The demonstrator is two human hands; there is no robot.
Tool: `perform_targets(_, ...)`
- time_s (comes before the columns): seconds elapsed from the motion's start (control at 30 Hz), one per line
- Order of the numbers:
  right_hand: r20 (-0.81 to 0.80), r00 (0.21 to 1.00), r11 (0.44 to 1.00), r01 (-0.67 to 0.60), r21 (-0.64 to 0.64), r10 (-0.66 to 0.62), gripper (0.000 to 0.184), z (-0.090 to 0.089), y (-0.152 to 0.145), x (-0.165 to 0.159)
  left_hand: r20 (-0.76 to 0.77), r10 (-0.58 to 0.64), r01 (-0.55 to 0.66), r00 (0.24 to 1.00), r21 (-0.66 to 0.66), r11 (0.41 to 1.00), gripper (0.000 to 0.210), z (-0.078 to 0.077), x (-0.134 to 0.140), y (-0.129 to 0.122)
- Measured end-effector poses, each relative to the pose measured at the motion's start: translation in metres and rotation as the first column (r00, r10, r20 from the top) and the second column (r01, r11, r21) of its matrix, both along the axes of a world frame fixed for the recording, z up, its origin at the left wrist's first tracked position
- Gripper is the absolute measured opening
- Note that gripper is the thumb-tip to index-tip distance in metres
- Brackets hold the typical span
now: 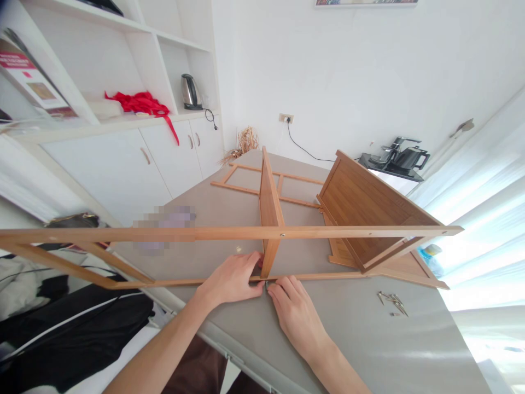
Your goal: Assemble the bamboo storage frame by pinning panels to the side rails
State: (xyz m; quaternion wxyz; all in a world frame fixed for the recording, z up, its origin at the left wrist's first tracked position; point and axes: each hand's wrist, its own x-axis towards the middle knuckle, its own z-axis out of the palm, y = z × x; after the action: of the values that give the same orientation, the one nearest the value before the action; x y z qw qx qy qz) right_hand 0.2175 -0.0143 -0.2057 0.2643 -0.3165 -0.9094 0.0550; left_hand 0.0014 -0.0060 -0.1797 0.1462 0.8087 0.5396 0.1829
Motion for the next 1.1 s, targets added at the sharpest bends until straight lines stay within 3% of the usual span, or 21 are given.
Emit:
perform_targets(0.6,0.019,1.0,0.999,0.006,-0.037,-0.005,0.016,0.0005,0.0005,-0.0001,-0.031,0.006,-0.005,1.0,0.011,1.0,0.032,-0.003,-0.0003,0.0009)
perform_targets(0.97,0.048,0.999,0.999,0.022,0.04,-0.024,0.017,0.0011,-0.0024,-0.0036,0.014,-0.023,0.024,1.0,-0.009,1.0,0.031,-0.0032,-0.0017,0.0017)
perform_targets(1.1,0.055,0.998,1.0,0.017,0.015,-0.018,0.021,0.0006,-0.0027,-0.0033,-0.031,-0.016,0.015,0.999,-0.019,1.0,0.03,0.0007,-0.0002,0.0028)
